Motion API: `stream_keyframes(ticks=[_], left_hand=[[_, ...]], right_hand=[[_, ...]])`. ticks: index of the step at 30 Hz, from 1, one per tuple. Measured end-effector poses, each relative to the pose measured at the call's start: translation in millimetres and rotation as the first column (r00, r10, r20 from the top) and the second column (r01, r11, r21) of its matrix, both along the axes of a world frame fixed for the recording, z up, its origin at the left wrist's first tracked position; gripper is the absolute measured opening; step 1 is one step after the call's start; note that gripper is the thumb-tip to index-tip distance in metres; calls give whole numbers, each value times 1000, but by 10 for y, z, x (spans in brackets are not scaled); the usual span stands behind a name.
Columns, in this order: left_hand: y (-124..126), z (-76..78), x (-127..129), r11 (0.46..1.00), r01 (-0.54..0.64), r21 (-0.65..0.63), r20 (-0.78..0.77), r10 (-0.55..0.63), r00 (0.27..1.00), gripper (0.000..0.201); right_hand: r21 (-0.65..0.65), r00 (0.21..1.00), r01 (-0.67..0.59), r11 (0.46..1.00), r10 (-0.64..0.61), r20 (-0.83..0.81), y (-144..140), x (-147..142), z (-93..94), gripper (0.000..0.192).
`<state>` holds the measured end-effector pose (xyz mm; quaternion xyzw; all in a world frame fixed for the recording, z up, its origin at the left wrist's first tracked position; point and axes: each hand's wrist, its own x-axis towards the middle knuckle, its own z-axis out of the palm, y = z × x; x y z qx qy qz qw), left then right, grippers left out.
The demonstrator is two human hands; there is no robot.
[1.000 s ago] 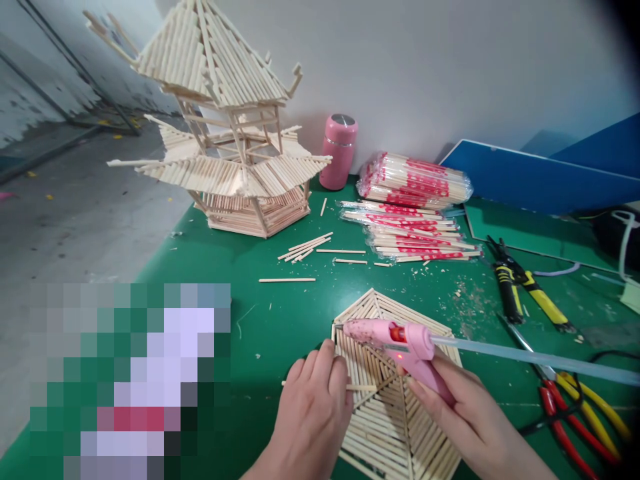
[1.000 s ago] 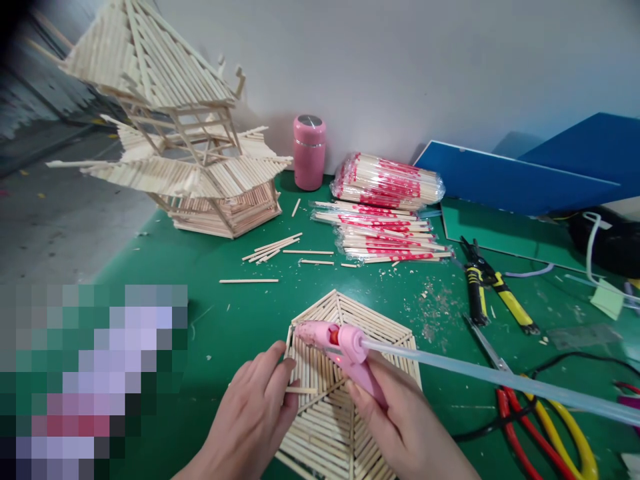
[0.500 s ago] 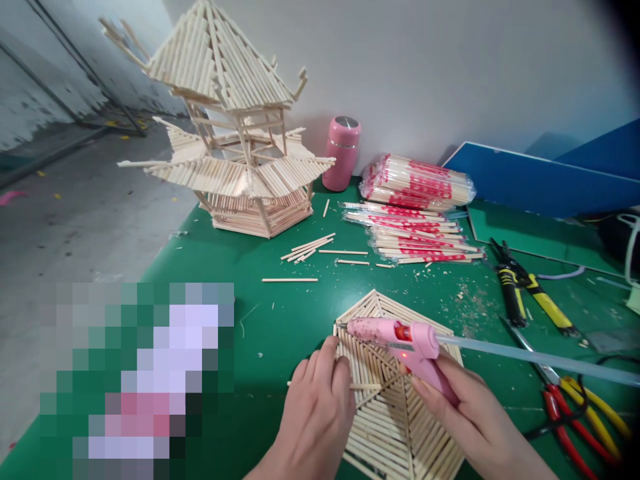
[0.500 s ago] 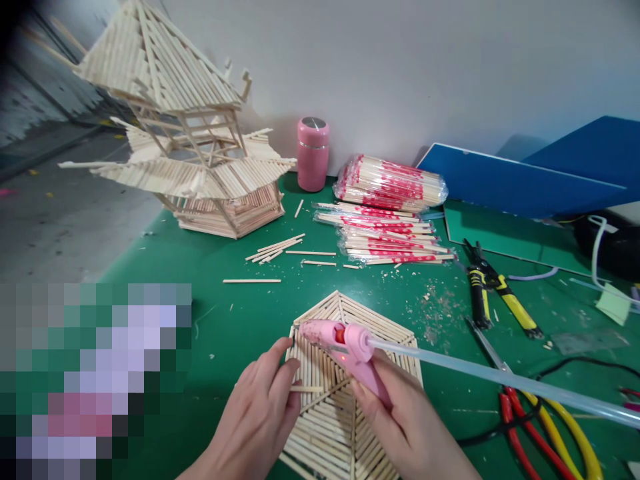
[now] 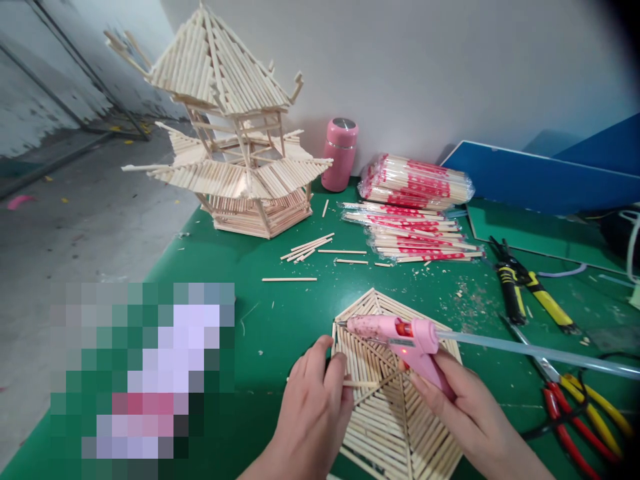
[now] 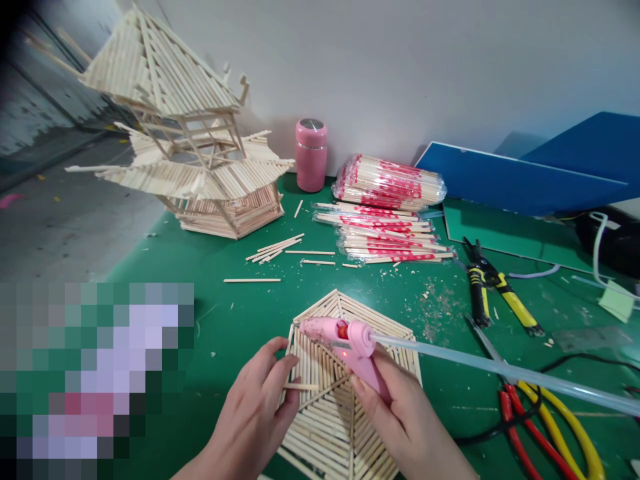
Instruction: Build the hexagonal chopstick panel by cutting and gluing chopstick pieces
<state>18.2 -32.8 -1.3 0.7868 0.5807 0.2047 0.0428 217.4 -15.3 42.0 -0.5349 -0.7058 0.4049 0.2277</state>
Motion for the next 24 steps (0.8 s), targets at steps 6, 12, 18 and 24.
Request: stream_keyframes(ticks=[6,12,18,24], left_hand=[[3,15,26,999,-19,-27,20,20,1000,23],[-4,6,44,999,-34,-31,4,34,999,25],[0,2,46,999,-19,-30,-14,19,1000,24],[-9,-8,42,999,-17,-27,-26,16,1000,24]], right_hand=[[-140,978,150,979,-167,-122,-53,-5,-92,31],[-196,935,243,950,-283,-212,-61,25,-96,31],[-250,925,249,935,-306,-223,-56,103,-89,31],[-317,866,407,856,-473,-164,-8,246,-160,52]])
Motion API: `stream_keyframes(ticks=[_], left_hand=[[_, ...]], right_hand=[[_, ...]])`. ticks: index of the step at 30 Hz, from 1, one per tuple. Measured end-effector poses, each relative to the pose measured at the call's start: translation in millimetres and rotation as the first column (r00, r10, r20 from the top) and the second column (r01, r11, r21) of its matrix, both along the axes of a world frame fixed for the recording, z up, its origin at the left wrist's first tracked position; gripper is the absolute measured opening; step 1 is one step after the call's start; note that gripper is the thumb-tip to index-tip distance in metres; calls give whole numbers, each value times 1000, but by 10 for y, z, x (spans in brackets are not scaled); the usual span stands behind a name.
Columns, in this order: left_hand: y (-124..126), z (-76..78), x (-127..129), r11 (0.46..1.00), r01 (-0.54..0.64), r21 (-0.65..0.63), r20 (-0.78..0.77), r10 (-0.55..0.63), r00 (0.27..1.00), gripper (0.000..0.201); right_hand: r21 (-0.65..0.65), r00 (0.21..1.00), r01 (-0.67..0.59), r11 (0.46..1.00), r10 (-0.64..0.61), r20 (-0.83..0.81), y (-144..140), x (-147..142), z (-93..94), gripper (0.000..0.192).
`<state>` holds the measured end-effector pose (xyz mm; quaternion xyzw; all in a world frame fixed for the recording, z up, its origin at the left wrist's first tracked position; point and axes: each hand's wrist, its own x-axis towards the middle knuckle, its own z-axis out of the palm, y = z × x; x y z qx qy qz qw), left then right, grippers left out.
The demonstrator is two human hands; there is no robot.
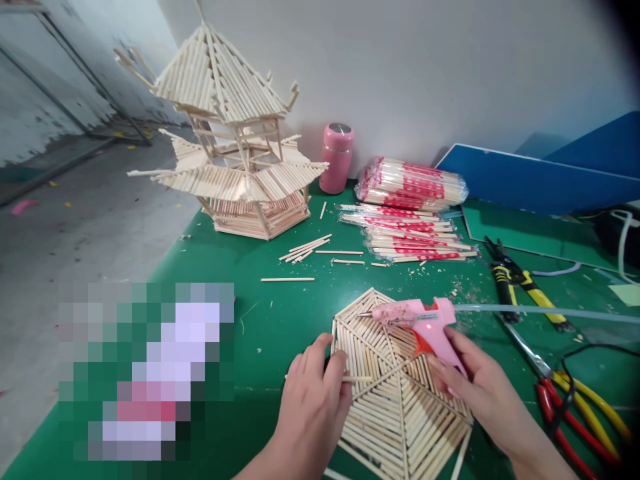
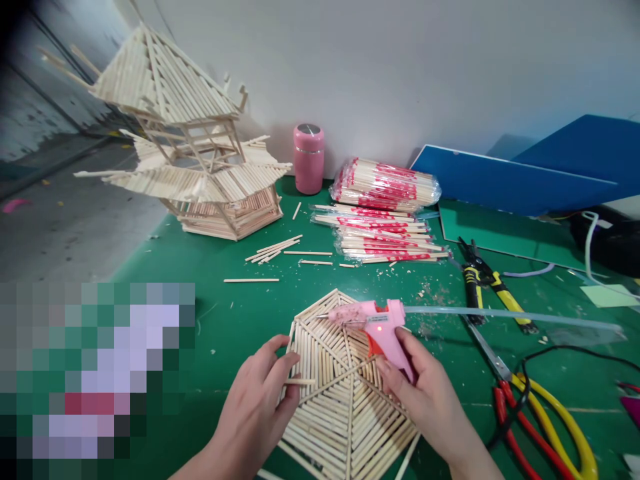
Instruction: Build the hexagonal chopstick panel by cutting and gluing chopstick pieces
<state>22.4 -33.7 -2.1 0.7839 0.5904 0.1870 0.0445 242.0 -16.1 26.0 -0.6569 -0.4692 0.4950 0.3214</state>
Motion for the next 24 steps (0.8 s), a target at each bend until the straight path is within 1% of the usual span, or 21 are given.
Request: stream_keyframes(ticks=[2,4,6,9,12,14,15,16,17,18,19,20,21,22,24], left_hand=[[-1,0,-3,1000,7,13,1,-7,1000,23],[-1,3,-6,1000,10,27,-1,-10,1000,23],[1,9,-7,999,12,31,-3,-12,1000,24],[5,15,-5,1000,14,27,2,-14,1000,24],[10,14,0,999,19,36,12,-19,1000,25],[13,11,0,999,18,48,18,-19,1000,26],[15,10,0,998,18,55,20,-19,1000,27],[16,10,-1,998,18,61,21,-19,1000,27],[17,12,-3,998,17,68,22,-19,1000,27],[18,14,-5,997,18,72,23,-20,1000,27],[18,17,-6,997,19,71,24,-21,999,27],[17,21,-7,998,20,67,25,-21,999,26],[16,24,-8,998,18,62,27,-20,999,26],[14,26,-8,998,16,58,28,-18,999,26],[9,24,-7,998,10,56,28,-12,1000,26]], right_hand=[[18,999,2,1000,-3,38,41,67,-1,45],[30,997,-25,999,23,73,83,136,0,37],[69,986,-44,997,32,163,120,195,-12,34],[124,937,-106,987,58,344,156,248,-73,35],[122,889,-132,984,63,453,169,265,-151,40],[158,848,-121,980,20,529,161,251,-168,41],[202,814,-116,973,-23,580,150,228,-159,41],[264,774,-122,957,-75,629,133,192,-138,39],[341,736,-148,928,-127,665,113,139,-109,36],[413,707,-198,889,-162,689,90,70,-77,33],[472,704,-275,838,-159,692,67,-14,-47,29],[498,718,-376,781,-95,689,46,-108,-25,26],[491,722,-484,724,14,692,29,-207,-14,26],[457,704,-581,673,135,697,16,-305,-16,30],[381,666,-679,628,307,680,4,-468,-54,36]])
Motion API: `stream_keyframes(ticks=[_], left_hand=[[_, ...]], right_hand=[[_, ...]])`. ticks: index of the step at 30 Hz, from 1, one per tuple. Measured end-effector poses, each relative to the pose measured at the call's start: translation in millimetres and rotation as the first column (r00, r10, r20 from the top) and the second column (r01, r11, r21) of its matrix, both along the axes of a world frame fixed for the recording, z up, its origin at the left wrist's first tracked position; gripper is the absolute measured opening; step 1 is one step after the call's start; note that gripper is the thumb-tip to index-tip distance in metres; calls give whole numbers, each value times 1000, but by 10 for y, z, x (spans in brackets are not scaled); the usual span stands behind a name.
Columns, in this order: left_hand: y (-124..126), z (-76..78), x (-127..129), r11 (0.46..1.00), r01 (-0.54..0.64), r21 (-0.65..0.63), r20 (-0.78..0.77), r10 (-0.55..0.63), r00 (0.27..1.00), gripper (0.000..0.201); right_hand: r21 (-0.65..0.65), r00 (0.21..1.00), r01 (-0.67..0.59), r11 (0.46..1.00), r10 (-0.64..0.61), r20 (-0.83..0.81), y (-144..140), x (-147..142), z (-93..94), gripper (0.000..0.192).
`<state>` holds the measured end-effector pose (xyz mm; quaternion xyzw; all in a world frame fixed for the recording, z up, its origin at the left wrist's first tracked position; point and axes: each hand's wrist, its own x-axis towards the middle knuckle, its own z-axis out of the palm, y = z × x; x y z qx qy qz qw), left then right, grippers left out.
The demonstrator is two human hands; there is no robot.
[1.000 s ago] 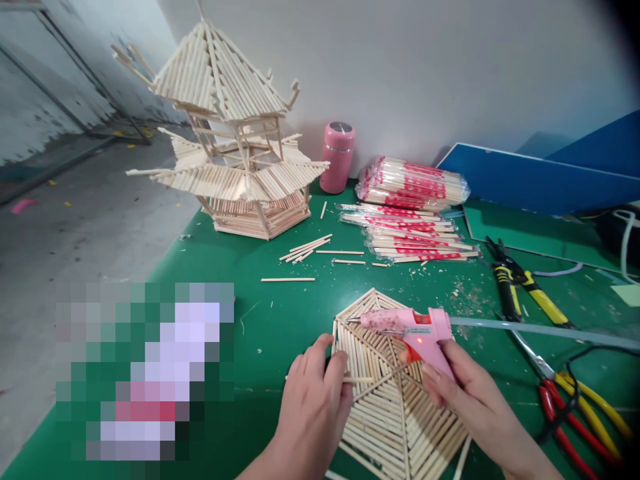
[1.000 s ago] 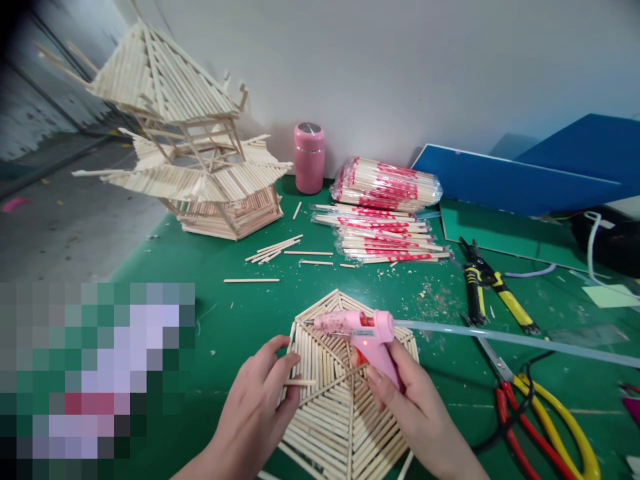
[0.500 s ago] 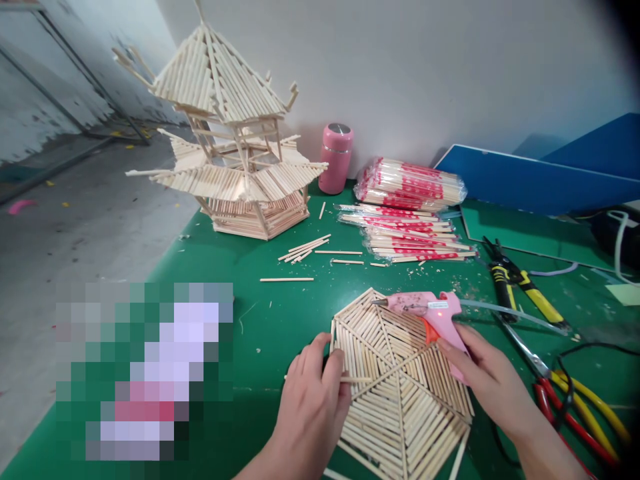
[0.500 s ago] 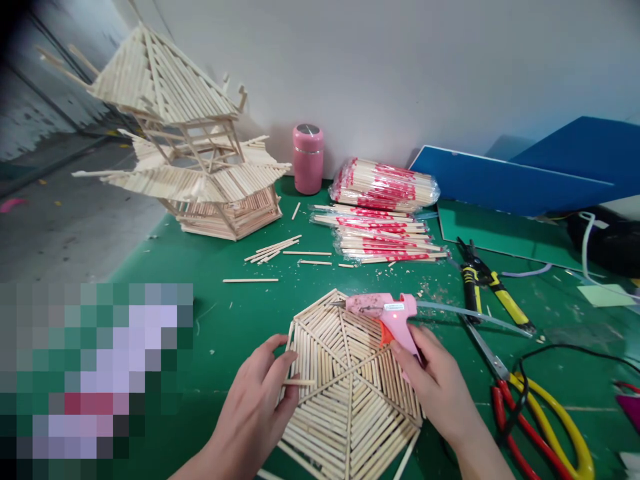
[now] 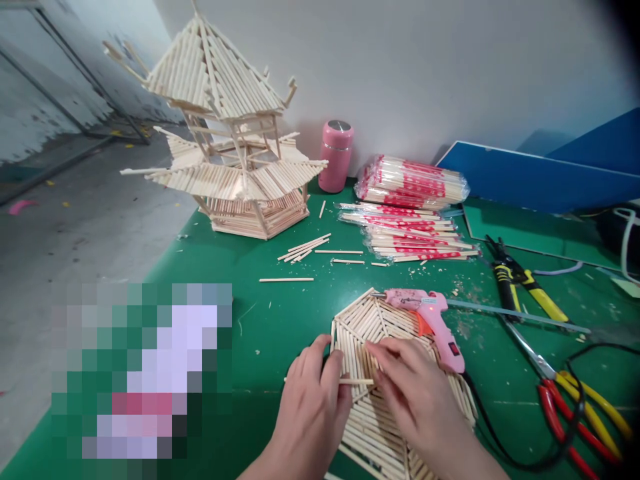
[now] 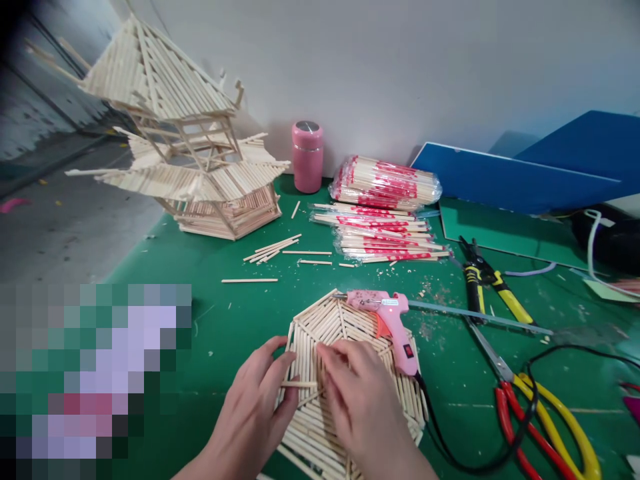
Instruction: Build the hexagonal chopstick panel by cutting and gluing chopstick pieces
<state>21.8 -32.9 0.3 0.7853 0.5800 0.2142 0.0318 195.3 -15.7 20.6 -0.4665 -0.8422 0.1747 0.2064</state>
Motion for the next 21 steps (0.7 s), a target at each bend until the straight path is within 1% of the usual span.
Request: stream_keyframes(ticks=[2,5,12,17,21], left_hand=[[-3,-9,-2,1000,1,7,-2,-1,1000,25],[6,-29,-12,999,24,26,-8,-24,1000,24],[44,-68,-30,997,68,40,-20,-67,998,22],[34,-82,-37,995,74,68,6,-74,997,21],[28,-92,-47,994,83,65,30,-85,996,20]], right_hand=[[-78,999,-43,996,43,8,-1,-97,-63,39],[-118,999,-44,992,46,8,4,-130,-143,40],[-127,999,-48,991,44,-31,17,-111,-166,39],[-144,998,-61,988,56,-36,40,-114,-163,32],[-146,997,-65,987,59,-39,53,-107,-157,31]])
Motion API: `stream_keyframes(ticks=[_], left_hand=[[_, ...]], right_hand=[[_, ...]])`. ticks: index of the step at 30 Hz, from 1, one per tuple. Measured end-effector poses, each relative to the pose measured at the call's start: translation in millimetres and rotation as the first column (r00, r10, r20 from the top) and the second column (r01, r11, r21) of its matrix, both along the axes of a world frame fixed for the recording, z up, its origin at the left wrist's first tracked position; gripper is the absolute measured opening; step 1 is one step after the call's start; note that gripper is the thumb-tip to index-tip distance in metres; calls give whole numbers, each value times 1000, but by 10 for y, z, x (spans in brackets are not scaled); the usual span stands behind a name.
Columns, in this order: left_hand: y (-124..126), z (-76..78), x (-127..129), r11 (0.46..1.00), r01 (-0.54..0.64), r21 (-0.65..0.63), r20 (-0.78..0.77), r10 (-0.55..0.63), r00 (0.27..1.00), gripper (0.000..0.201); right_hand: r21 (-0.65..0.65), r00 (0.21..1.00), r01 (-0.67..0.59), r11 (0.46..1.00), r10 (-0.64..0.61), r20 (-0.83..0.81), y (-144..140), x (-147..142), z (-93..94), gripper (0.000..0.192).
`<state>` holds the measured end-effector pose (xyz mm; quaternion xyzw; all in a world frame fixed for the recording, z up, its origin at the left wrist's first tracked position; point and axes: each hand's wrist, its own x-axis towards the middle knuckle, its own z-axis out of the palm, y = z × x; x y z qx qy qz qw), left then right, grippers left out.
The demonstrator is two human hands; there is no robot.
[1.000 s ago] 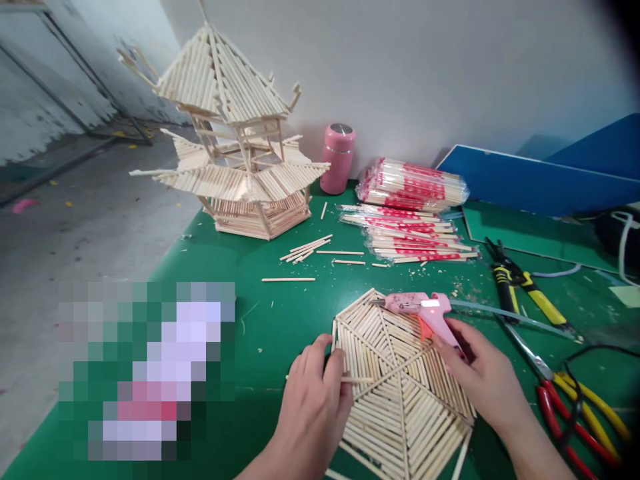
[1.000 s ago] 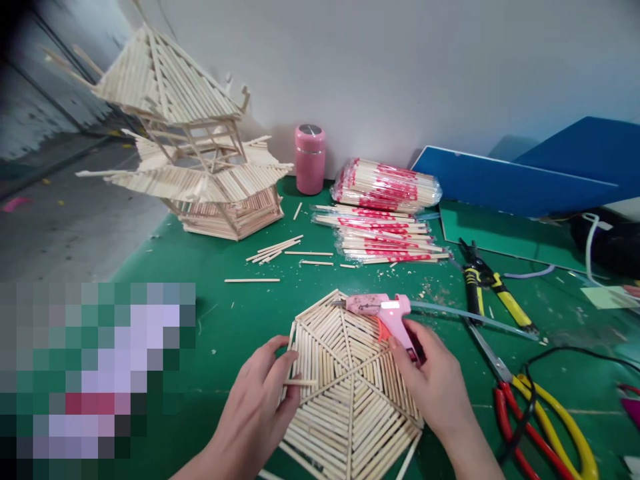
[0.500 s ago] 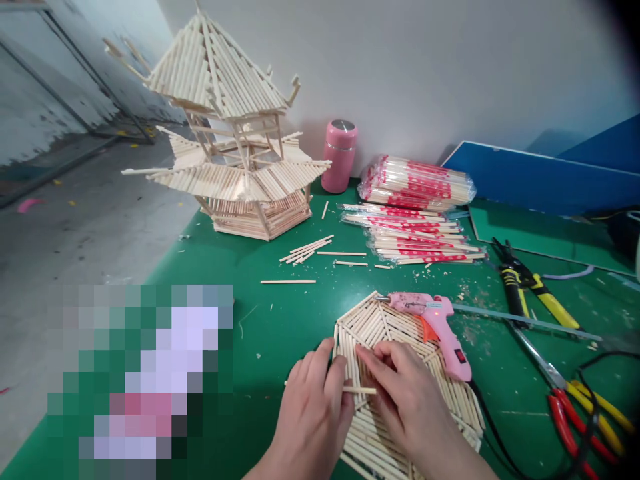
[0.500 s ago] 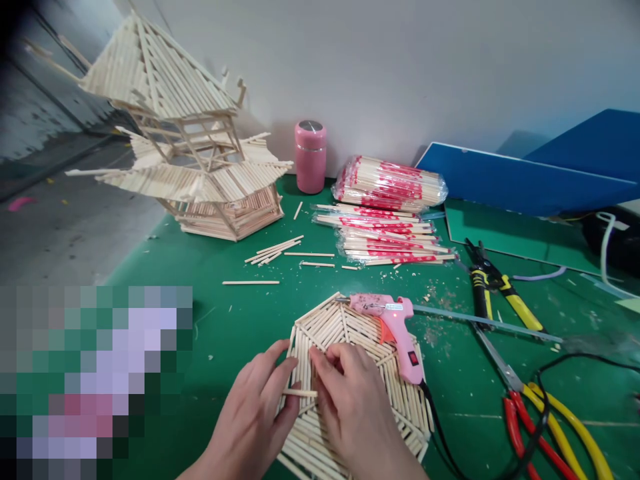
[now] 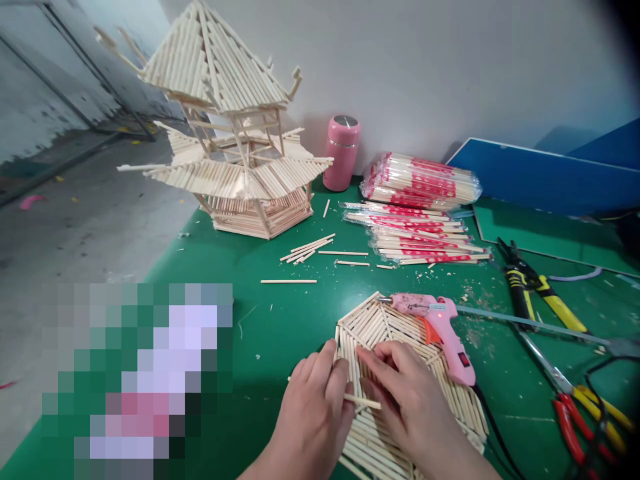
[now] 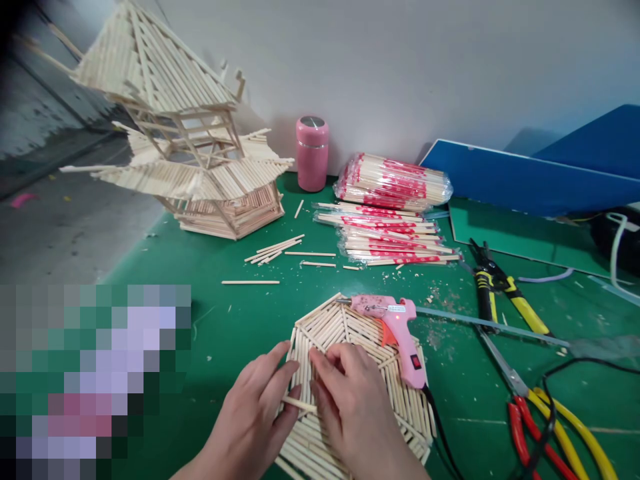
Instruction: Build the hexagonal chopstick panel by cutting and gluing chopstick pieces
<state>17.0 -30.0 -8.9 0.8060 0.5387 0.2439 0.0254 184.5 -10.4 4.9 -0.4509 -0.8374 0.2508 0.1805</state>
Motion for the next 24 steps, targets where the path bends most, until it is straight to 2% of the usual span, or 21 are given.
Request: stream_keyframes(ticks=[15,24], left_hand=[[8,22,15,1000,-6,1,27,5,1000,20],[-4,13,21,998,-52,-21,41,52,998,22]], right_hand=[[5,1000,17,1000,-17,2,6,-16,29,31],[5,1000,13,1000,-13,9,12,-18,28,31]])
